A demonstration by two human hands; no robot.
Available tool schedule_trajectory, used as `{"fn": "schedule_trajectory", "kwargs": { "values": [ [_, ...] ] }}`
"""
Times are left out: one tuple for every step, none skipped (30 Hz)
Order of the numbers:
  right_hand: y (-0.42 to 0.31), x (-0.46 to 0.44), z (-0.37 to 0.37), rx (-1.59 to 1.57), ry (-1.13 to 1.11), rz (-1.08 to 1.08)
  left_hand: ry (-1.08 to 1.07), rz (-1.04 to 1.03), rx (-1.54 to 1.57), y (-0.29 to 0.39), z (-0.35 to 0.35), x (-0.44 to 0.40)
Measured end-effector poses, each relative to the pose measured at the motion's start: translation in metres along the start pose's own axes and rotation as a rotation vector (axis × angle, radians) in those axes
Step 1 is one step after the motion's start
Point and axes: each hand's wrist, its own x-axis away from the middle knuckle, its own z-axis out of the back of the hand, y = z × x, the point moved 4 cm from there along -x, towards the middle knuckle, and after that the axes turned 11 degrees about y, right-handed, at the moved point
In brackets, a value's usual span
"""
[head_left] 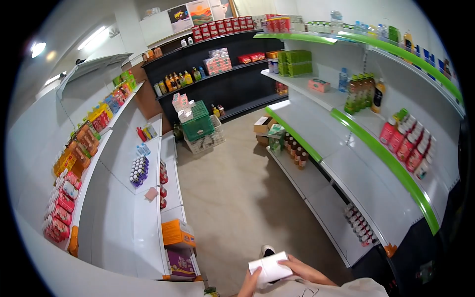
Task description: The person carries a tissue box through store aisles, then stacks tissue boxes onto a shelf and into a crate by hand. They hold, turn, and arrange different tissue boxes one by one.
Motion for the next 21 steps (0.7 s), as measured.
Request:
{"fn": "schedule_trajectory", "kwargs": {
  "values": [
    [-0.026,-0.023,-0.008,0.03,-0.005,-0.001,0.034,-0.034,-0.015,0.009,0.003,-0.036],
    [-0.055,-0.04,-0.015,0.086,0.019,0.009,0.061,-0.076,-0.03,0.02,0.004,-0.067],
    [-0.068,-0.078,-0.013,0.183,0.017,0.093,0.058,-0.108,0.062,0.047,-0.005,-0.087],
    [-0.099,-0.103,-0.019,0.248,0.005,0.399,0.062,-0.135,0.1,0.071,-0.009,-0.111],
    [-0.13,-0.116,-0.023,0.371,0.198,0.646,0.073,-0.146,0.113,0.105,-0.02,-0.119],
    [-0.191,-0.089,-0.038,0.641,0.281,0.807,0.079,-0.163,0.125,0.137,-0.029,-0.129],
    [-0.231,-0.074,-0.053,0.668,0.259,0.904,0.106,-0.194,0.105,0.156,-0.03,-0.144],
    [-0.263,-0.062,-0.063,0.699,0.243,1.01,0.124,-0.231,0.09,0.174,-0.034,-0.162],
    [-0.281,-0.051,-0.077,0.611,-0.163,0.989,0.138,-0.27,0.076,0.19,-0.041,-0.182],
    [-0.295,-0.039,-0.089,0.507,-0.564,0.933,0.136,-0.274,0.094,0.2,-0.047,-0.201],
    [-0.306,-0.035,-0.099,0.465,-0.8,0.894,0.136,-0.271,0.109,0.207,-0.051,-0.217],
    [-0.316,-0.03,-0.11,0.413,-1.034,0.843,0.14,-0.262,0.121,0.212,-0.053,-0.232],
    [-0.327,-0.027,-0.121,0.355,-1.267,0.788,0.091,-0.248,0.138,0.217,-0.056,-0.247],
    [-0.338,-0.027,-0.129,0.294,-1.499,0.728,0.086,-0.206,0.154,0.218,-0.058,-0.259],
    [-0.349,-0.031,-0.133,0.231,-1.73,0.657,0.081,-0.168,0.173,0.218,-0.064,-0.271],
    [-0.358,-0.045,-0.136,0.203,-1.731,0.642,0.077,-0.13,0.194,0.219,-0.07,-0.283],
    [-0.363,-0.061,-0.137,0.177,-1.733,0.624,0.054,-0.103,0.205,0.216,-0.073,-0.297],
    [-0.371,-0.078,-0.139,0.155,-1.735,0.605,0.018,-0.104,0.208,0.214,-0.076,-0.314],
    [-0.382,-0.094,-0.143,0.169,-1.716,0.622,0.033,-0.069,0.19,0.221,-0.083,-0.323],
    [-0.392,-0.11,-0.147,0.182,-1.696,0.641,0.047,-0.032,0.17,0.229,-0.088,-0.332],
    [-0.403,-0.126,-0.151,0.183,-1.673,0.656,0.021,-0.027,0.168,0.23,-0.09,-0.353]
  ]
}}
